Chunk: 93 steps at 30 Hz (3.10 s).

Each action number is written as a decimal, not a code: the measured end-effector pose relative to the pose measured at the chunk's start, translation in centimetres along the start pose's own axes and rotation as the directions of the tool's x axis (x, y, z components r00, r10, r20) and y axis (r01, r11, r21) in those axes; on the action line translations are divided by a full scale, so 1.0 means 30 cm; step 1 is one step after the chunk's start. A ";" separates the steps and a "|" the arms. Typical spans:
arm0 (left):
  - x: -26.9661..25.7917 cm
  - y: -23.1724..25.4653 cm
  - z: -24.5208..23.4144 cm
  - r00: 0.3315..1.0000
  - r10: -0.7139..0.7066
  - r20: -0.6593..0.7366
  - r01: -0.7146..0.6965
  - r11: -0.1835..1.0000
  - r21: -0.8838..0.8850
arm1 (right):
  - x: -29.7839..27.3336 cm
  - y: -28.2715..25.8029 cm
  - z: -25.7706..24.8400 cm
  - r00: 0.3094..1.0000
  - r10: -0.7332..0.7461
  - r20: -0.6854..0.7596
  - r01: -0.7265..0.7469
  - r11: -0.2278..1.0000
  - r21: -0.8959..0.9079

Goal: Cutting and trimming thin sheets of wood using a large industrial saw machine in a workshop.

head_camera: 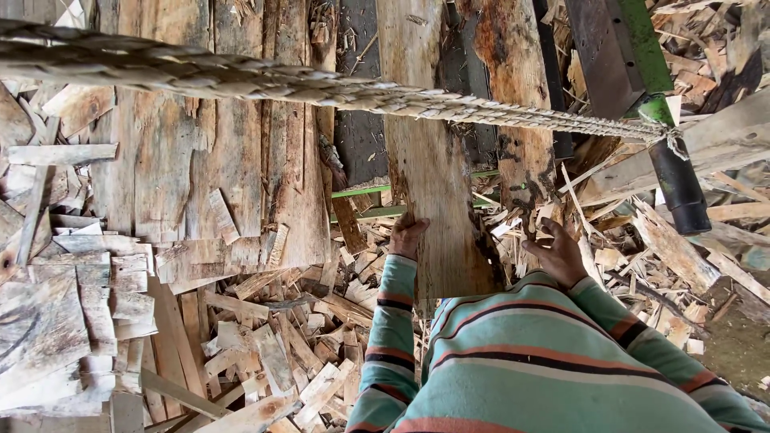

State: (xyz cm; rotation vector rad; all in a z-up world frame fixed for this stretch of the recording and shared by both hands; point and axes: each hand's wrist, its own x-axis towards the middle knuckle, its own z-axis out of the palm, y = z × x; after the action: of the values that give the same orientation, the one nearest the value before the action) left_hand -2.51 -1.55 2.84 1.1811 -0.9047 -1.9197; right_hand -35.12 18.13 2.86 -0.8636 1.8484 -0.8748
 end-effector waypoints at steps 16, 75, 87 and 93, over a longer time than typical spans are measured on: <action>-0.015 0.010 -0.077 0.997 -0.048 -0.055 0.046 0.998 -0.045 | -0.027 -0.045 -0.006 0.985 -0.058 0.162 -0.011 0.919 0.395; -0.551 -0.074 -0.055 0.987 -0.087 0.134 0.029 0.921 0.388 | -0.066 -0.195 0.045 0.941 -0.094 0.325 -0.142 0.762 0.631; -0.515 -0.144 -0.048 0.996 -0.084 -0.025 0.087 0.915 0.395 | -0.035 -0.223 0.052 0.979 -0.090 0.182 0.053 0.979 0.199; -0.501 -0.115 -0.009 0.953 -0.168 -0.251 0.280 0.803 0.526 | -0.013 -0.170 0.084 0.976 -0.175 0.129 0.188 0.977 -0.099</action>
State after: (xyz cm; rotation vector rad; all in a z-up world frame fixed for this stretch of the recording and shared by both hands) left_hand 2.17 12.73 6.35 1.8591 -1.3183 -1.7189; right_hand -31.64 15.33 6.38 -1.1446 1.7460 -0.8185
